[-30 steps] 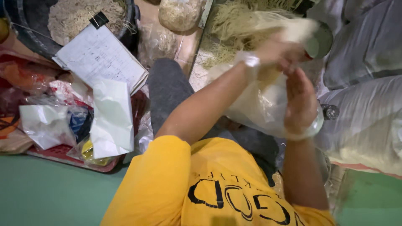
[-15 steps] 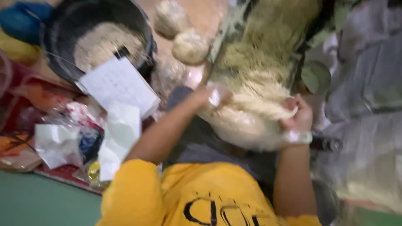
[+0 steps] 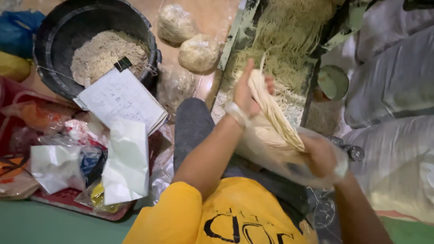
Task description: The person sits on the floor and packs noodles from a machine into plastic bags. They open a bag, gather noodles from the machine, place them into the bag, and tie the bag closed. The process is repeated for multiple bags.
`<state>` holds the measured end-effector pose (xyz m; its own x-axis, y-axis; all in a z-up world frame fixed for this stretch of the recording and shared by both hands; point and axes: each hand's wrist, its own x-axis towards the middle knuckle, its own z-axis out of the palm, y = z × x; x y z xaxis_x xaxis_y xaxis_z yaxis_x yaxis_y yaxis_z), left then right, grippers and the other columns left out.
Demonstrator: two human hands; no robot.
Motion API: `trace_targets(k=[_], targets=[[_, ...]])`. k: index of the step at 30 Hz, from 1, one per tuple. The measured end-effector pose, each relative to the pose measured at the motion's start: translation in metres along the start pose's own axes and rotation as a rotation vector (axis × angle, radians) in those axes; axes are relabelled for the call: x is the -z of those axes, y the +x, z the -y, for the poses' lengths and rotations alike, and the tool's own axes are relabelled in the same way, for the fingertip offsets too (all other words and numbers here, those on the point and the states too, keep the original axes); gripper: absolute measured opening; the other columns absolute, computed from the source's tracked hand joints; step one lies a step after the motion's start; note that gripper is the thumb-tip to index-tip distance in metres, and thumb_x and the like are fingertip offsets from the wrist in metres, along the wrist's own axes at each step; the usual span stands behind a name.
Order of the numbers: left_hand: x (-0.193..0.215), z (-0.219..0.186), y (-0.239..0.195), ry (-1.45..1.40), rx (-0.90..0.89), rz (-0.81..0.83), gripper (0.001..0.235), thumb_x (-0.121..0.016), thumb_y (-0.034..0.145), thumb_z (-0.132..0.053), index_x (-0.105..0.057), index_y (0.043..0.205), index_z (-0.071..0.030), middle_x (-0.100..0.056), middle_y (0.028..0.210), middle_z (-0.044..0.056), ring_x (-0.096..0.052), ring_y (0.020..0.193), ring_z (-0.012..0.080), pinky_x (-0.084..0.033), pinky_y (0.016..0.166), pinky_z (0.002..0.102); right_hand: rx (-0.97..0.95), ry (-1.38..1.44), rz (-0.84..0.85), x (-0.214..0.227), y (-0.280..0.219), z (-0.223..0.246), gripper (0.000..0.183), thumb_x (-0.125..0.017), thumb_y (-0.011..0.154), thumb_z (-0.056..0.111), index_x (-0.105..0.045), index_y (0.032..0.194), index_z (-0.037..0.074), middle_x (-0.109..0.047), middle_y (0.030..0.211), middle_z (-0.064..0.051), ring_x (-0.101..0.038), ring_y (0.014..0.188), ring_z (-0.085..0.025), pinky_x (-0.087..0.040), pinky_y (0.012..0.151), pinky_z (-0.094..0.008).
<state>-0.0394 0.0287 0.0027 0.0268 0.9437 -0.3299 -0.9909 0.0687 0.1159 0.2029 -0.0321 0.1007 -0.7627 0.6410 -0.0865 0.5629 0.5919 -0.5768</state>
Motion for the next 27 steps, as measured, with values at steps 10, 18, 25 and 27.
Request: trace_targets(k=[10, 18, 25, 27], targets=[[-0.036, 0.050, 0.013, 0.982, 0.215, 0.220, 0.030, -0.070, 0.096, -0.025, -0.069, 0.108, 0.002, -0.069, 0.078, 0.003, -0.062, 0.061, 0.0129, -0.051, 0.054, 0.029, 0.007, 1.315, -0.494, -0.037, 0.022, -0.023, 0.084, -0.061, 0.110, 0.060, -0.052, 0.144, -0.016, -0.058, 0.135, -0.022, -0.060, 0.128, -0.033, -0.047, 0.113, -0.043], [-0.036, -0.014, -0.069, 1.442, 0.559, 0.991, 0.022, -0.066, 0.103, -0.029, -0.061, 0.106, -0.008, -0.056, 0.074, -0.005, -0.051, 0.058, 0.0050, -0.043, 0.048, 0.025, -0.010, 2.348, -0.863, 0.005, 0.050, -0.074, 0.047, -0.059, 0.107, 0.034, -0.054, 0.122, -0.010, -0.063, 0.102, -0.016, -0.066, 0.087, -0.022, -0.058, 0.076, -0.029], [0.032, -0.095, -0.039, 2.344, -0.124, 0.741, 0.050, -0.079, 0.079, -0.030, -0.073, 0.126, -0.014, -0.074, 0.108, 0.011, -0.073, 0.094, 0.0278, -0.056, 0.083, 0.041, -0.208, 1.787, -0.765, -0.079, 0.084, -0.120, 0.014, -0.060, 0.106, 0.010, -0.057, 0.094, 0.003, -0.059, 0.081, -0.006, -0.057, 0.068, -0.015, -0.048, 0.066, -0.030], [0.034, -0.066, -0.035, 1.967, -0.270, 0.894, 0.056, -0.076, 0.090, -0.041, -0.066, 0.132, -0.005, -0.070, 0.121, 0.017, -0.071, 0.108, 0.0330, -0.055, 0.090, 0.042, -0.182, 2.123, -0.542, -0.077, 0.084, -0.097, 0.019, -0.058, 0.108, 0.016, -0.054, 0.093, 0.005, -0.056, 0.075, -0.005, -0.054, 0.059, -0.016, -0.044, 0.054, -0.030]])
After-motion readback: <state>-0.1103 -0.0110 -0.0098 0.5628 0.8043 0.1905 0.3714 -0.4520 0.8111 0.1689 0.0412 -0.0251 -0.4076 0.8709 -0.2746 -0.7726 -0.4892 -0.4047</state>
